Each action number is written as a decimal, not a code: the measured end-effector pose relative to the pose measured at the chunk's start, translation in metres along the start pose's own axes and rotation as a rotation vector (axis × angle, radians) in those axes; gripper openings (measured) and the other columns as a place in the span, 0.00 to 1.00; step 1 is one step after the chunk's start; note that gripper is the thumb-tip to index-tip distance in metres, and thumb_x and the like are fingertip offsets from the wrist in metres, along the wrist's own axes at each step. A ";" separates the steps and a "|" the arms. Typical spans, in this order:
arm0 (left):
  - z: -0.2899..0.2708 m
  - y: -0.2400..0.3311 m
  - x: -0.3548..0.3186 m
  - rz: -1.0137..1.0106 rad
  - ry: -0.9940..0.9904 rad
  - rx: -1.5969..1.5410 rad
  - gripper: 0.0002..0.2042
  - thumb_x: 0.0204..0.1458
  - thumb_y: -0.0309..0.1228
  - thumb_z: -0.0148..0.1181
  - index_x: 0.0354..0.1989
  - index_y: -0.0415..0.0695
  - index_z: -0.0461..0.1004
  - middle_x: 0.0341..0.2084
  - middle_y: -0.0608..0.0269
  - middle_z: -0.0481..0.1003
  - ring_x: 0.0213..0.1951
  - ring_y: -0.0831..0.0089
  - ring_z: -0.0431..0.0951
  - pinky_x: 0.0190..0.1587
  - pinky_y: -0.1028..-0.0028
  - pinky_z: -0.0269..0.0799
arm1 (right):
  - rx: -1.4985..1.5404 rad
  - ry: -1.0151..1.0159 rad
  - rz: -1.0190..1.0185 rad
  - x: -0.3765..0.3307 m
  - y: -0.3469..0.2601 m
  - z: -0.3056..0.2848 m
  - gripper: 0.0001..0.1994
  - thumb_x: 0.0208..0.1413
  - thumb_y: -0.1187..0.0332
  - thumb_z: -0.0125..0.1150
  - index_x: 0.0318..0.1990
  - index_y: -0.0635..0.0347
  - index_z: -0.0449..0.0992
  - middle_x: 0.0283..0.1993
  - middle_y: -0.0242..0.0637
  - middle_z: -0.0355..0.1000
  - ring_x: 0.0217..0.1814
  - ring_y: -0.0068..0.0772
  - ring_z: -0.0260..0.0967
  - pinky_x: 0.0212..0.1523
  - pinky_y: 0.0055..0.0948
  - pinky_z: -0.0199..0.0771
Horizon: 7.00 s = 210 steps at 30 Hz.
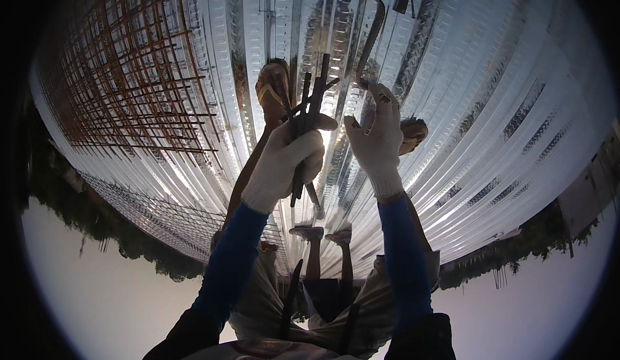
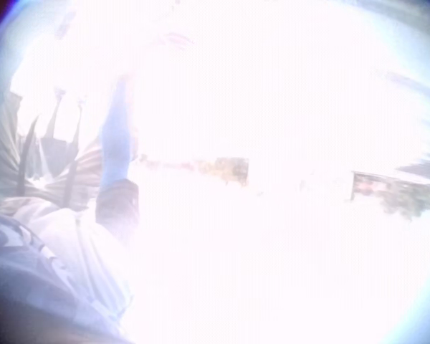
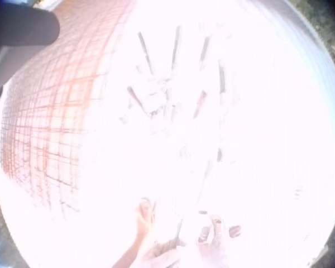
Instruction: The person walks across a rooftop construction site and uses a hammer and pliers to bend and assemble metal rebar pieces into a grid structure. The person repeatedly picks up rebar segments, bends them, and places them into the grid.
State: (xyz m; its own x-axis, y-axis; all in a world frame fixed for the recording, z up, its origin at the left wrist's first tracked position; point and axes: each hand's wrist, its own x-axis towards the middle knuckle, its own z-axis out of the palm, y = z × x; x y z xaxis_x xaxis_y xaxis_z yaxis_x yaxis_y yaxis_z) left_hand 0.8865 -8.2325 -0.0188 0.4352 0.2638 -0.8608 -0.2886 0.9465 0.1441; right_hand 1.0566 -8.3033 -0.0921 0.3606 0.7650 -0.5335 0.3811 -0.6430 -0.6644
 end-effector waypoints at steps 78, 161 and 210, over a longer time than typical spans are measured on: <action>0.422 0.041 -0.152 0.364 0.506 1.453 0.15 0.66 0.38 0.51 0.56 0.46 0.73 0.29 0.43 0.81 0.36 0.42 0.82 0.38 0.45 0.76 | -0.683 -0.184 -0.141 0.000 -0.245 -0.470 0.22 0.67 0.45 0.54 0.33 0.53 0.80 0.22 0.43 0.75 0.29 0.51 0.77 0.30 0.48 0.74; 0.384 0.269 -0.225 0.458 0.674 0.198 0.12 0.64 0.35 0.58 0.43 0.36 0.79 0.18 0.71 0.70 0.17 0.85 0.65 0.19 0.81 0.56 | 0.024 -0.501 0.236 0.090 -0.438 -0.592 0.20 0.58 0.76 0.60 0.59 0.66 0.74 0.22 0.24 0.65 0.19 0.15 0.62 0.20 0.20 0.64; 0.474 0.343 -0.412 0.631 0.005 -0.078 0.13 0.70 0.39 0.53 0.44 0.39 0.71 0.18 0.76 0.61 0.15 0.85 0.57 0.16 0.79 0.50 | -0.520 -0.371 -0.394 0.007 -0.579 -0.610 0.13 0.58 0.65 0.69 0.39 0.64 0.73 0.20 0.40 0.67 0.20 0.30 0.67 0.26 0.34 0.68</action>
State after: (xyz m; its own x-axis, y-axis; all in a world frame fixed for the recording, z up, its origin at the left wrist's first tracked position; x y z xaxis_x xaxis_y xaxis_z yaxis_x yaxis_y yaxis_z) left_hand 1.0125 -7.9288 0.6170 0.1572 0.7654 -0.6241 -0.5496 0.5929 0.5886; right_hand 1.3580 -7.9479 0.6087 -0.1610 0.8451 -0.5098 0.8087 -0.1831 -0.5589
